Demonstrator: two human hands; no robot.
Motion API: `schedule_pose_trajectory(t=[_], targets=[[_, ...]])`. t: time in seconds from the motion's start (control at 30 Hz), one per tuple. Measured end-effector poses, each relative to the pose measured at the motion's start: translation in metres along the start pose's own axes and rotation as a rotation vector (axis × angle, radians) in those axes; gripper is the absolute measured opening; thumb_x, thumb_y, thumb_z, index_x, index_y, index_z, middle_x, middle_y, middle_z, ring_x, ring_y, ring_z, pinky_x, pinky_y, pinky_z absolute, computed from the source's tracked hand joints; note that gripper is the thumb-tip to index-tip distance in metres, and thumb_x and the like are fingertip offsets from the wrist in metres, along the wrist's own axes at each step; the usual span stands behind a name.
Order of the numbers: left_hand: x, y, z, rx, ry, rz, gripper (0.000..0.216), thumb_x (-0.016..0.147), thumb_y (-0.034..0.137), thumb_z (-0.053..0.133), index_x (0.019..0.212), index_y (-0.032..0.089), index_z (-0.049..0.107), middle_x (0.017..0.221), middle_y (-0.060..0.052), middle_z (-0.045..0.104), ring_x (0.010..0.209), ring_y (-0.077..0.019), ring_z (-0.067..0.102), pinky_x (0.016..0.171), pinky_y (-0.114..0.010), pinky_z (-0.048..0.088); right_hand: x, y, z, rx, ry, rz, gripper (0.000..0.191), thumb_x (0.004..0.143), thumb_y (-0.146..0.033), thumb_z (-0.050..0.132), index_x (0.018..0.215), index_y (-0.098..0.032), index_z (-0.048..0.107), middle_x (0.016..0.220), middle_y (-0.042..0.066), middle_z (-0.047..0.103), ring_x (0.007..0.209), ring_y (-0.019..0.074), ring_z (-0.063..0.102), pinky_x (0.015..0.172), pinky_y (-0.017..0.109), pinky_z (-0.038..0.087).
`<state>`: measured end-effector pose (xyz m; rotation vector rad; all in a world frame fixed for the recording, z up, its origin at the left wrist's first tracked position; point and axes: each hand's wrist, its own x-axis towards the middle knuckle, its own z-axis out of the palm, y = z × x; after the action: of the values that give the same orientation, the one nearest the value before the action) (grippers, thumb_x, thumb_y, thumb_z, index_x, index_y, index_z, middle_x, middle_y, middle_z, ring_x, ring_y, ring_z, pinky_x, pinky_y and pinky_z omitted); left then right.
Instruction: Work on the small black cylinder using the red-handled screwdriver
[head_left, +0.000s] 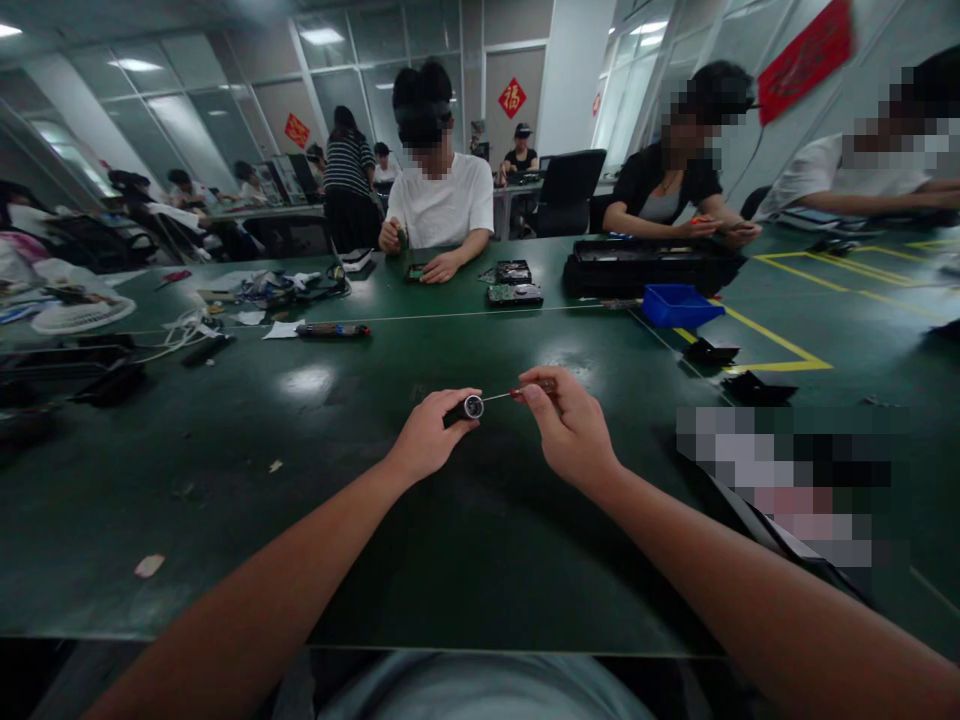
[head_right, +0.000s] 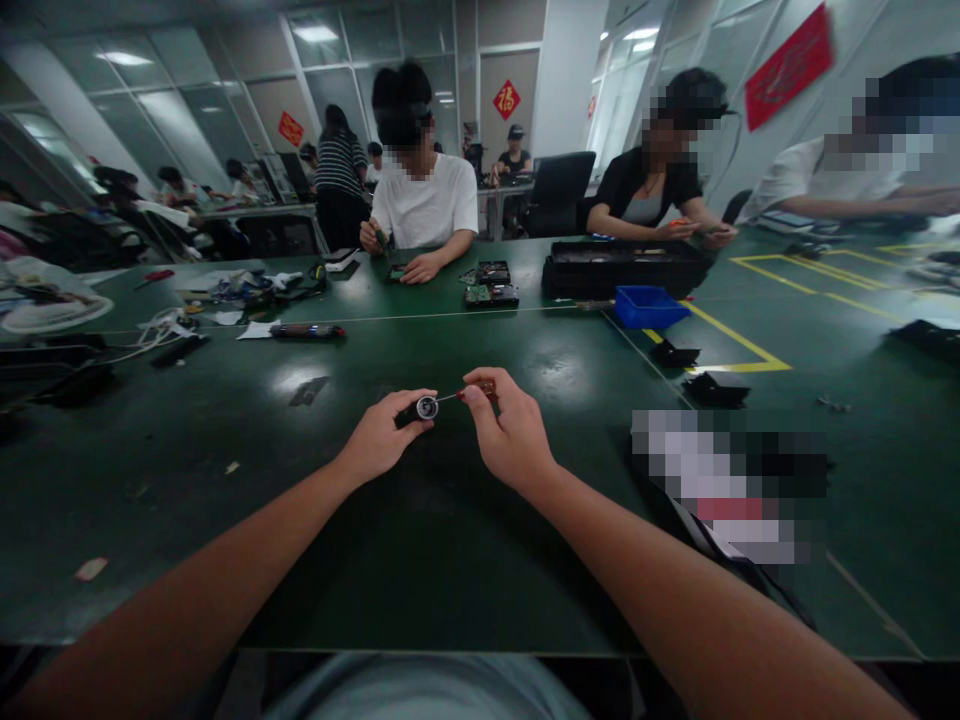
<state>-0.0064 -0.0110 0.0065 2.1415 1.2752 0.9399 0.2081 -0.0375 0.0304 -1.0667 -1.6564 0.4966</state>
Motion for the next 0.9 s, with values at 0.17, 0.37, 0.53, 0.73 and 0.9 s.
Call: schedule_pose_trajectory(t=[0.17, 0.37, 0.53, 0.73, 0.9], targets=[[0.0, 0.001, -0.001, -0.013, 0.014, -0.007, 0.04, 0.089, 0.022, 0.068, 0.129, 0.026, 0.063, 0.126, -0.005, 0.066, 0.12, -0.024, 0.057, 0.109, -0.043, 0.039, 0.0, 0.001, 0.0, 0.002, -0.011, 0.015, 0.016, 0.099, -0.033, 0.049, 0.105, -0.022, 0.059, 0.092, 0.006, 0.074, 0.089, 0.0226, 0.072, 0.079, 0.038, 0.052], [0.0, 0.002, -0.003, -0.002, 0.008, -0.014, 0.04, 0.089, 0.022, 0.068, 0.129, 0.025, 0.063, 0.127, -0.005, 0.065, 0.121, -0.0243, 0.056, 0.109, -0.045, 0.039, 0.002, -0.006, -0.002, -0.04, -0.031, 0.01, 0.017, 0.098, -0.034, 0.05, 0.102, -0.022, 0.061, 0.091, 0.006, 0.075, 0.086, 0.0215, 0.071, 0.077, 0.036, 0.052], [-0.001, -0.005, -0.001, 0.019, 0.005, 0.027, 0.042, 0.088, 0.023, 0.07, 0.13, 0.028, 0.063, 0.129, -0.005, 0.065, 0.124, -0.025, 0.054, 0.111, -0.047, 0.038, 0.004, -0.01, -0.004, -0.215, -0.027, 0.029, 0.032, 0.09, -0.048, 0.062, 0.069, -0.024, 0.058, 0.061, -0.001, 0.065, 0.054, 0.0149, 0.058, 0.054, 0.028, 0.041], [-0.001, -0.006, 0.001, 0.034, -0.011, 0.092, 0.042, 0.088, 0.024, 0.071, 0.129, 0.028, 0.064, 0.127, -0.004, 0.066, 0.122, -0.024, 0.056, 0.11, -0.045, 0.039, 0.004, -0.009, -0.004, -0.238, -0.026, -0.018, 0.031, 0.093, -0.045, 0.059, 0.072, -0.023, 0.059, 0.063, 0.001, 0.066, 0.053, 0.0142, 0.057, 0.053, 0.028, 0.042], [0.0, -0.005, -0.001, 0.041, -0.007, 0.057, 0.04, 0.088, 0.023, 0.07, 0.128, 0.027, 0.064, 0.128, -0.005, 0.066, 0.122, -0.0245, 0.057, 0.11, -0.045, 0.039, 0.004, -0.011, -0.005, -0.134, -0.127, -0.053, 0.012, 0.092, -0.033, 0.058, 0.096, -0.024, 0.065, 0.088, 0.005, 0.074, 0.081, 0.0213, 0.07, 0.073, 0.035, 0.054]])
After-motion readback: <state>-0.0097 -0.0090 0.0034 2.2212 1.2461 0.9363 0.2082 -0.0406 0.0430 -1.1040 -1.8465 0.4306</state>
